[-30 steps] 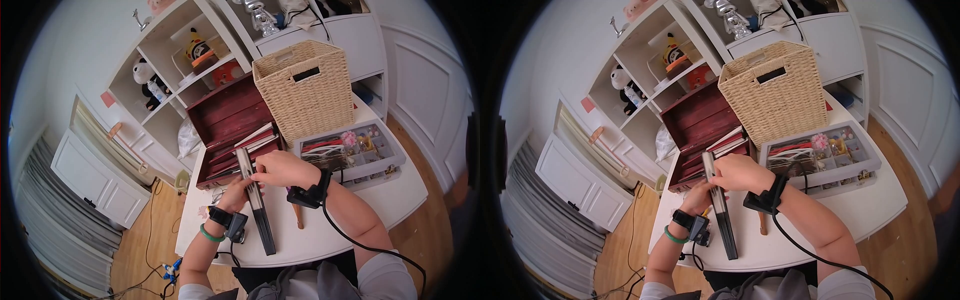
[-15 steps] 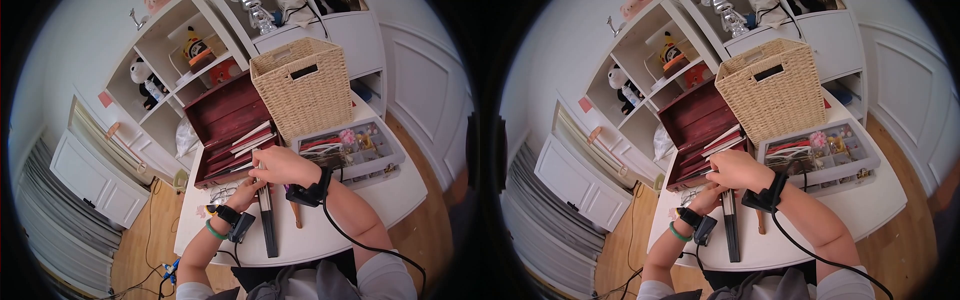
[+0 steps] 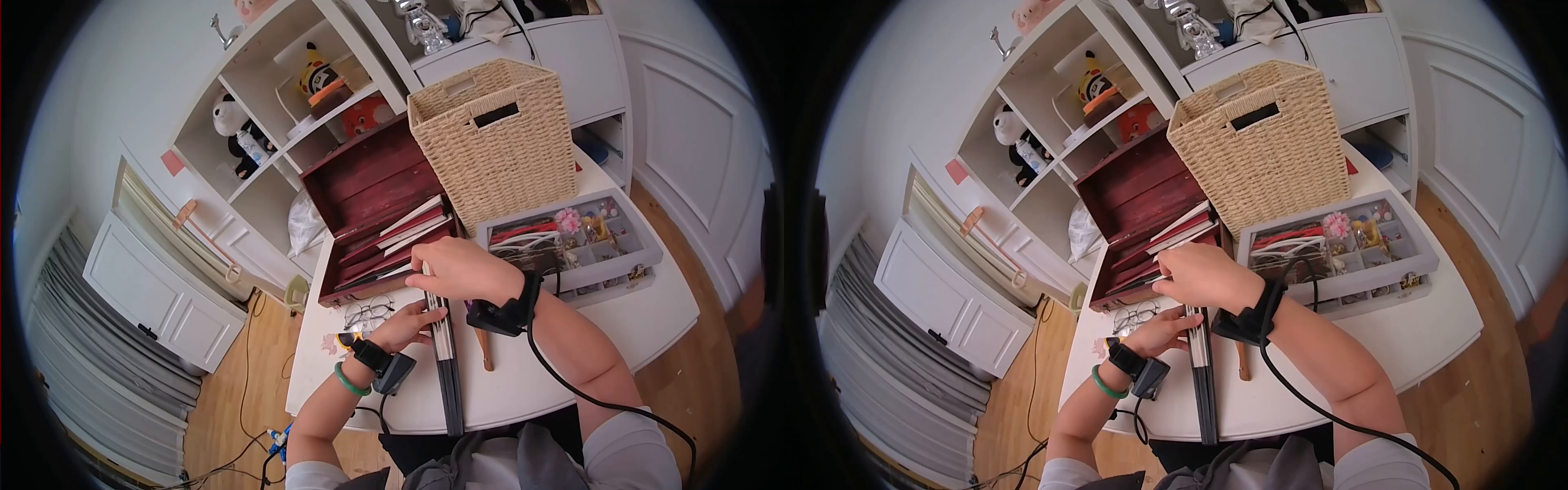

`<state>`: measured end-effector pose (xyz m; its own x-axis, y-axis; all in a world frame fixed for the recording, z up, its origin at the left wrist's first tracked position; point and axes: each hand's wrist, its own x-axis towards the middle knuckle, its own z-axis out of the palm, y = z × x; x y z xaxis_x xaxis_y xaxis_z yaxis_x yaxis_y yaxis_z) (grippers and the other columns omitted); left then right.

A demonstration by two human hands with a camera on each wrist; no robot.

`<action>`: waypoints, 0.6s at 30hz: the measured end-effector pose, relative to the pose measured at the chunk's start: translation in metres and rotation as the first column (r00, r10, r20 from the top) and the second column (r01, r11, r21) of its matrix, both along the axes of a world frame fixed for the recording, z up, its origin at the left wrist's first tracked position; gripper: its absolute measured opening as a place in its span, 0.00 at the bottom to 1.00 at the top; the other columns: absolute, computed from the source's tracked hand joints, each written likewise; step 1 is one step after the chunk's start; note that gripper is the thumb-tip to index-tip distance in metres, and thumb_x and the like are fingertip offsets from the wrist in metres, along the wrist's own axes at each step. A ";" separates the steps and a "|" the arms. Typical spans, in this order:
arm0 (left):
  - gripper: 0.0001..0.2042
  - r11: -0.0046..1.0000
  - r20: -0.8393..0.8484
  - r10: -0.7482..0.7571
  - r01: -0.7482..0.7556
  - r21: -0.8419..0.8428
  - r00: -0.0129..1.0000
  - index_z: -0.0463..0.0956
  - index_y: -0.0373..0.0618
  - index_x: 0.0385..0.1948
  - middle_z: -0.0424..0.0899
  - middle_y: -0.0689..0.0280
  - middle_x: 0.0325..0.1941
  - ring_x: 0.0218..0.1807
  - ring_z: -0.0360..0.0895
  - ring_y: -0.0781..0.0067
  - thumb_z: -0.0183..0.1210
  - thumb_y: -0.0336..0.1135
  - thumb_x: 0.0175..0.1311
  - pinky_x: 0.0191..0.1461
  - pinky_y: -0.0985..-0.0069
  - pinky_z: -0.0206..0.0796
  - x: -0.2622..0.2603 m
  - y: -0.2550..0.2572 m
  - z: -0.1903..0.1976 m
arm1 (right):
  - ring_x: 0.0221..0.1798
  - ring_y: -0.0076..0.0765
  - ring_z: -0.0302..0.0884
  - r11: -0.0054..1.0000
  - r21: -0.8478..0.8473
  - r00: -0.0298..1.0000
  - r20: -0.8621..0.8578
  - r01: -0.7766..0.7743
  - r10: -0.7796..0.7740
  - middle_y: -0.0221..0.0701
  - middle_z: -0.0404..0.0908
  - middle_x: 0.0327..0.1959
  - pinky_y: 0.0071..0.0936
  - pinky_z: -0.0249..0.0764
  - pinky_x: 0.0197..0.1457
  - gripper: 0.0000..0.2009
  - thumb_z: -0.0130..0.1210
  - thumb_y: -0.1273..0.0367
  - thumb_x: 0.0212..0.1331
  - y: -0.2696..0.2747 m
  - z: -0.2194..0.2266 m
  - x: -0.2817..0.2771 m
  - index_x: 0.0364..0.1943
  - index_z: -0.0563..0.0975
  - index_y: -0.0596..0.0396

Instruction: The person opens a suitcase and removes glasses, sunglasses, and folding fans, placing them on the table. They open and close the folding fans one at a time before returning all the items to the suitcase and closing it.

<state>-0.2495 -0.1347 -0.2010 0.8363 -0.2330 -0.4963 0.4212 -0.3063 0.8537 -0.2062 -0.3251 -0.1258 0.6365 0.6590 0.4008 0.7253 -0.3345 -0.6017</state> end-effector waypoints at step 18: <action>0.21 0.988 -0.039 -0.100 0.104 0.115 0.994 0.67 0.42 0.48 0.73 0.72 0.34 0.28 0.70 0.85 0.60 0.44 0.58 0.27 0.86 0.66 -0.001 -0.009 -0.012 | 0.34 0.48 0.77 1.000 -0.006 1.000 0.017 0.005 -0.005 0.42 0.78 0.27 0.38 0.72 0.38 0.14 0.55 0.61 0.50 0.002 -0.001 -0.001 0.30 0.75 0.59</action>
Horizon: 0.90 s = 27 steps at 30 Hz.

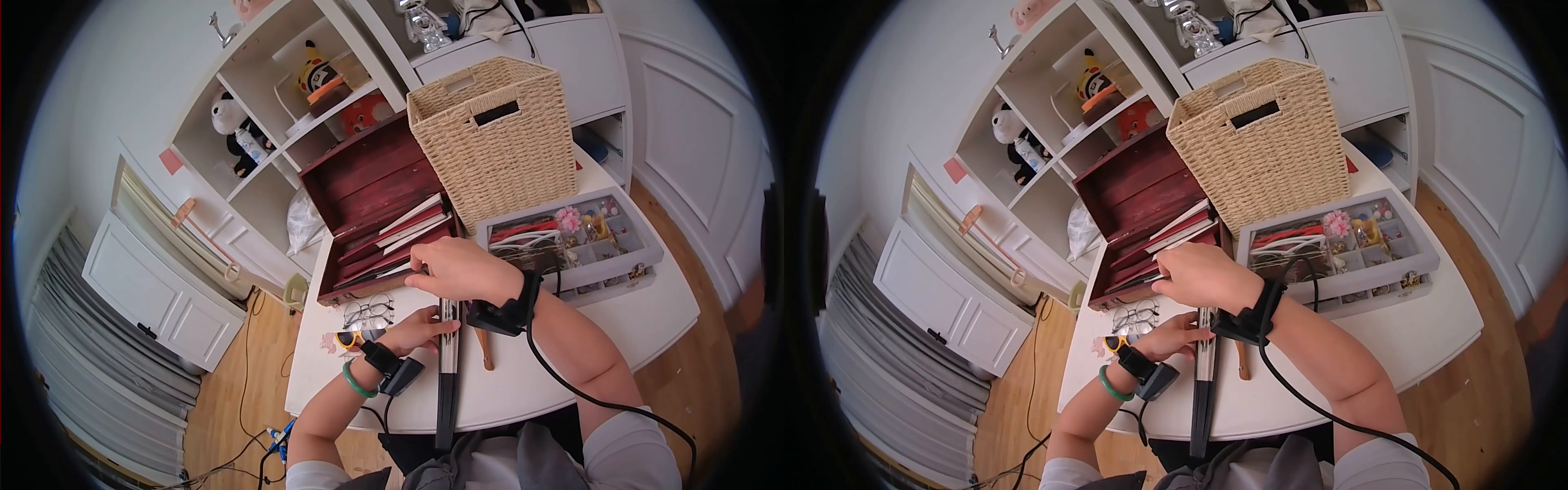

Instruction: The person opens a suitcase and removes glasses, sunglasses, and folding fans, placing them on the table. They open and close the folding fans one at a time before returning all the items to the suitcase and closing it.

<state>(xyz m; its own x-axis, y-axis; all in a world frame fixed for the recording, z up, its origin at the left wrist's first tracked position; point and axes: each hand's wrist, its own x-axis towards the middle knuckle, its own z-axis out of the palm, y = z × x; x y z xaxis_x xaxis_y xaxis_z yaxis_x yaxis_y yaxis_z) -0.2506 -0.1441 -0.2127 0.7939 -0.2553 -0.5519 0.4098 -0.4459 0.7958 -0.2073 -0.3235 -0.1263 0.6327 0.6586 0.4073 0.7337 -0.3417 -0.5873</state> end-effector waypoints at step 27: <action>0.18 0.926 0.684 -0.057 -0.218 0.309 0.727 0.73 0.38 0.25 0.76 0.65 0.17 0.22 0.75 0.72 0.58 0.48 0.60 0.31 0.75 0.67 0.024 0.016 -0.011 | 0.35 0.47 0.78 1.000 -0.004 1.000 0.021 0.003 -0.003 0.41 0.79 0.28 0.38 0.73 0.39 0.14 0.56 0.60 0.49 -0.002 0.000 0.001 0.31 0.76 0.59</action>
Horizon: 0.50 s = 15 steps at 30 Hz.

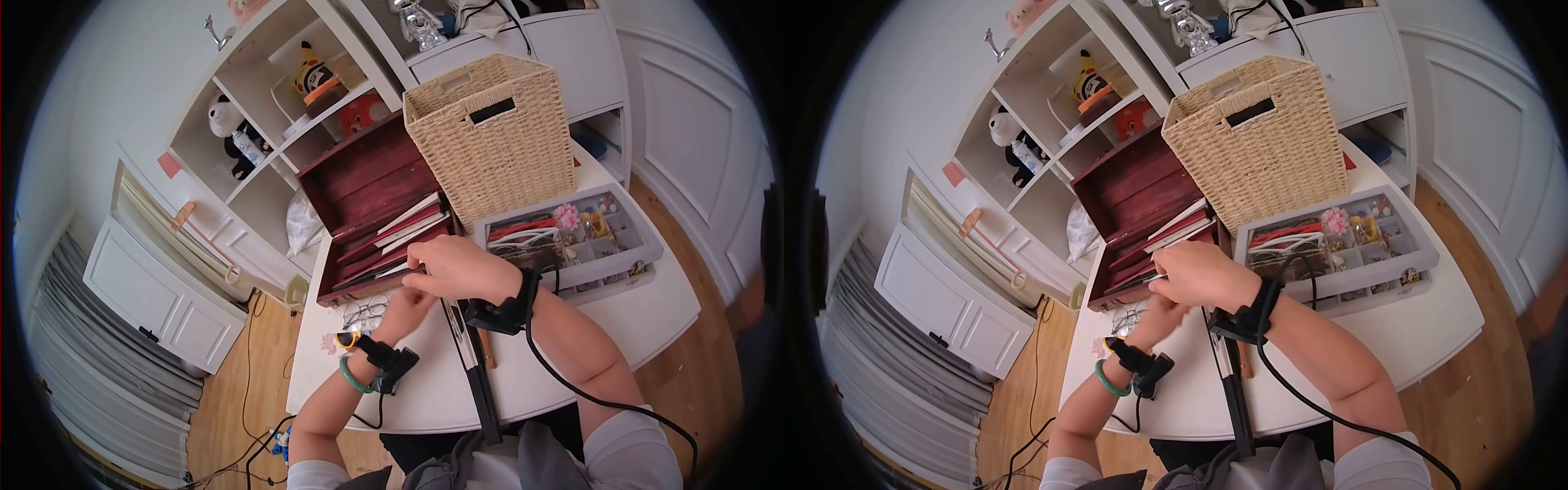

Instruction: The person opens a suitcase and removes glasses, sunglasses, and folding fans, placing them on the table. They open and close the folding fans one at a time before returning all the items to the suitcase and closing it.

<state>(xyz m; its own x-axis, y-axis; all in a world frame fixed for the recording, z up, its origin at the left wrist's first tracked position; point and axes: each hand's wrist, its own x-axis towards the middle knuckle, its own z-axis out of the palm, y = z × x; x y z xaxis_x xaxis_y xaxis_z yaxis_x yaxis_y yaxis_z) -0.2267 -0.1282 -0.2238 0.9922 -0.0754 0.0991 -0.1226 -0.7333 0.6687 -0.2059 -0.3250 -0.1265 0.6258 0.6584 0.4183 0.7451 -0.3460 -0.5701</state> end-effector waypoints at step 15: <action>0.30 0.844 0.345 0.264 -0.389 0.369 0.900 0.64 0.43 0.57 0.69 0.47 0.56 0.57 0.66 0.46 0.56 0.51 0.56 0.59 0.60 0.60 0.064 0.110 -0.012 | 0.34 0.47 0.78 1.000 -0.011 1.000 -0.016 0.008 -0.008 0.40 0.79 0.26 0.38 0.72 0.38 0.14 0.56 0.60 0.49 0.001 0.001 0.000 0.29 0.75 0.58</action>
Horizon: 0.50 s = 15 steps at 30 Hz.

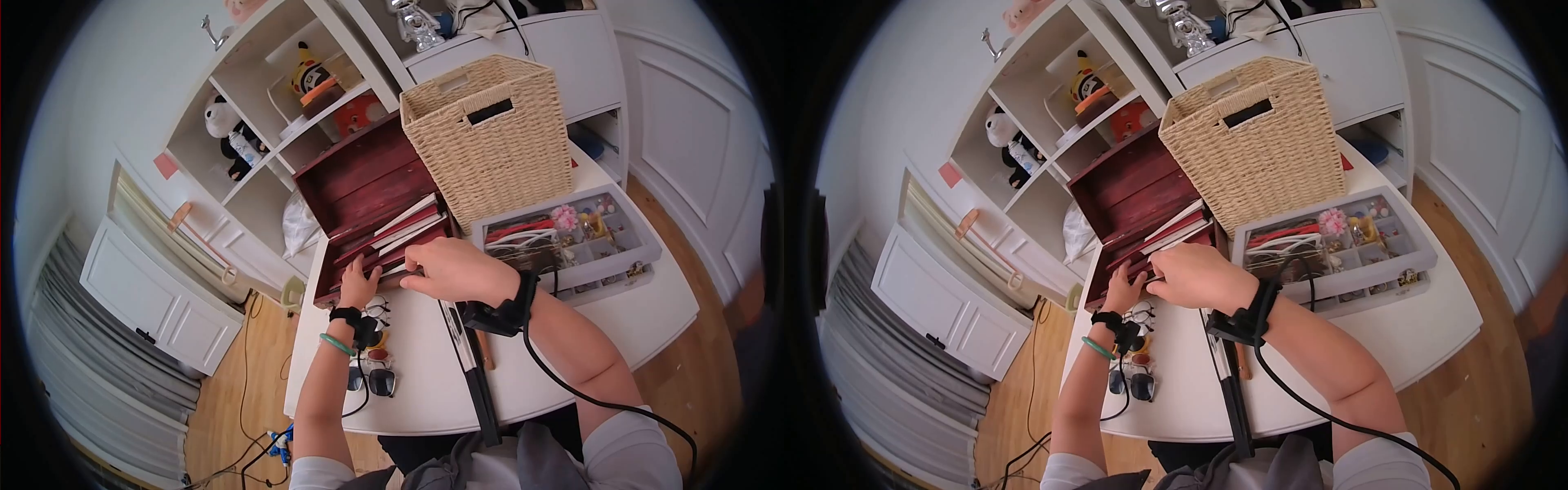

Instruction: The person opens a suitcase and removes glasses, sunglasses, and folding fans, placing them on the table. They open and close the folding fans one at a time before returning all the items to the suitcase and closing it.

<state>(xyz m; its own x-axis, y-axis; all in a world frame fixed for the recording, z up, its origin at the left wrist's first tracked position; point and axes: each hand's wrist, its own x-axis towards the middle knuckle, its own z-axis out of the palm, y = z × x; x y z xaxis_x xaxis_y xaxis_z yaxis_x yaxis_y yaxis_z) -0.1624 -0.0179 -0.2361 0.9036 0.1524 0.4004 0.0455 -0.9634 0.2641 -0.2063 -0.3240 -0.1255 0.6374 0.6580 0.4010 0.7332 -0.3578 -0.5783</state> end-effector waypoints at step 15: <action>0.14 0.993 -0.173 -0.057 0.037 -0.116 0.983 0.80 0.44 0.37 0.82 0.55 0.36 0.40 0.80 0.58 0.62 0.40 0.50 0.46 0.69 0.70 0.013 0.024 0.011 | 0.32 0.47 0.78 1.000 -0.029 1.000 0.010 -0.012 0.012 0.40 0.79 0.22 0.38 0.71 0.37 0.16 0.55 0.59 0.54 0.000 0.000 0.001 0.36 0.76 0.59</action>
